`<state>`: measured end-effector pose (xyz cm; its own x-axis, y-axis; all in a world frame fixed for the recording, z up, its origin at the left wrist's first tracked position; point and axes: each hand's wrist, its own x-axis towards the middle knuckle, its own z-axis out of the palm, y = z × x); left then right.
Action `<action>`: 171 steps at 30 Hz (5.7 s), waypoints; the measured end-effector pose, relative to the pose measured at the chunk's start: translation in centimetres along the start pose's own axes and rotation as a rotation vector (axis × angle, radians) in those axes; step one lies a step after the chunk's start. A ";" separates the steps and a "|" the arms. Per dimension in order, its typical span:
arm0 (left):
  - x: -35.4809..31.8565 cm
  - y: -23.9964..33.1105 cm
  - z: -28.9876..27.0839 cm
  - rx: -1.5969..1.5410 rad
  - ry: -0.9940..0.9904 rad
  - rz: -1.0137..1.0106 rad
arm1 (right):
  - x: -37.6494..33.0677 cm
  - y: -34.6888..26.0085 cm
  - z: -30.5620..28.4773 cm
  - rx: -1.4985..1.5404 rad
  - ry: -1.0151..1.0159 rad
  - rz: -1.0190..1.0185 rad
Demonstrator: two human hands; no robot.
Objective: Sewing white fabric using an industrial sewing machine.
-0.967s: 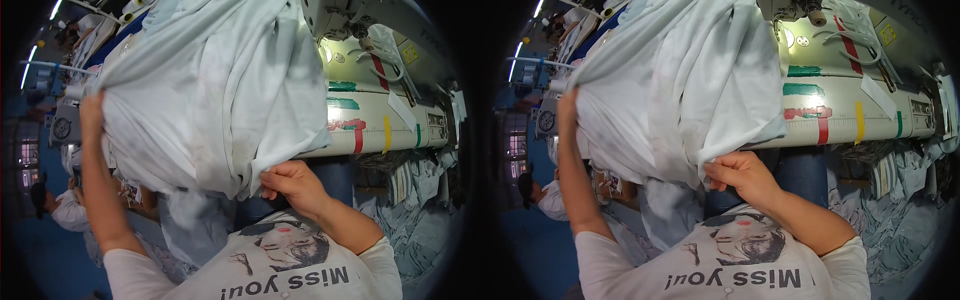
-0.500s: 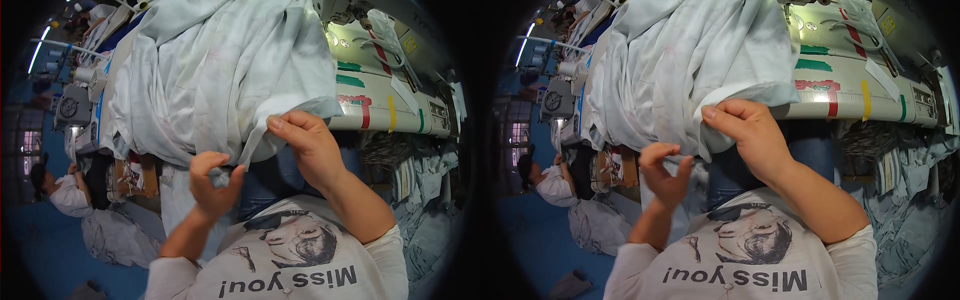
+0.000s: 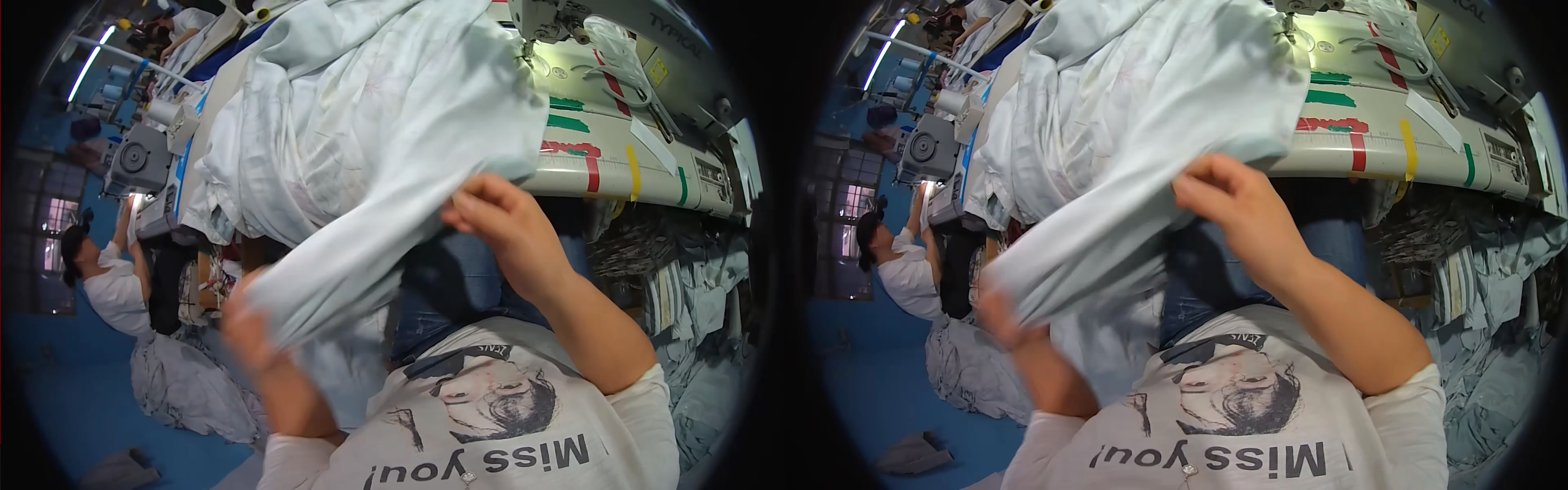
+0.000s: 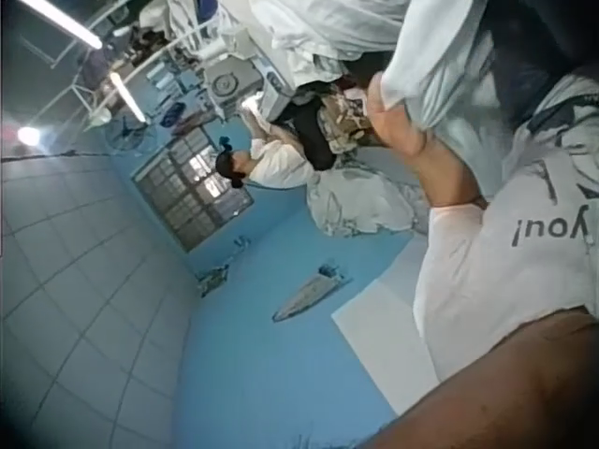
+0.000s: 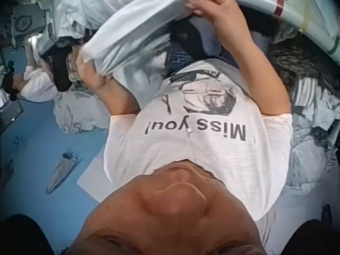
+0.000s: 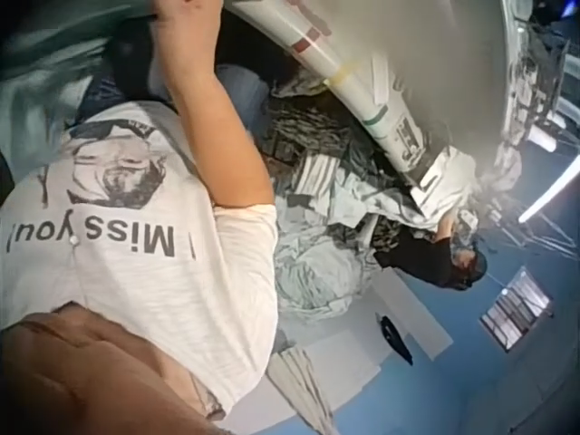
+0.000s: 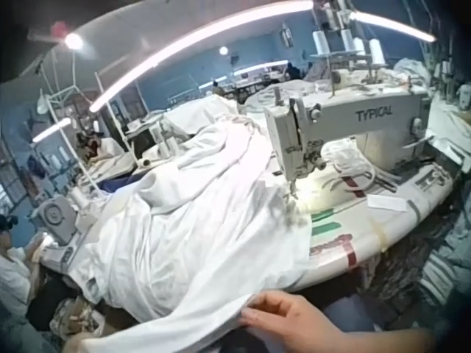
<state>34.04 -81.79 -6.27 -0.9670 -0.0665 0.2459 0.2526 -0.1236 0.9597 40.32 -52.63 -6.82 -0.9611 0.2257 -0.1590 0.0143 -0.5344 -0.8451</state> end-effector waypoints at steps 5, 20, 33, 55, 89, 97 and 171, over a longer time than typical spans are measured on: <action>1.7 12.5 -0.4 0.430 -0.339 0.013 | -6.1 3.7 -2.3 -0.211 -0.205 0.330; -8.6 0.7 -2.3 0.247 -0.333 -0.425 | -5.0 7.7 5.1 -0.138 -0.342 0.903; -7.8 -1.4 -3.8 0.565 -0.455 -0.244 | -4.3 10.2 6.6 -0.011 -0.274 0.758; 1.2 13.7 -2.9 1.172 -0.355 0.697 | -6.6 9.1 0.9 -0.027 -0.341 0.792; 8.7 -10.1 25.2 1.310 -0.675 0.445 | -11.9 1.2 -8.4 -0.820 -0.141 -0.328; 11.7 -11.2 27.0 1.215 -0.730 0.556 | -9.4 -0.2 -8.8 -0.754 -0.071 -0.323; 1.7 8.5 4.6 0.267 -0.467 -0.054 | -7.2 5.4 -3.0 0.152 -0.156 0.550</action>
<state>34.36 -78.40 2.91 -0.9057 0.3877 0.1713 0.2435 0.1451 0.9590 48.14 -54.71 -11.73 -0.8531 -0.2341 -0.4664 0.4936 -0.6520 -0.5756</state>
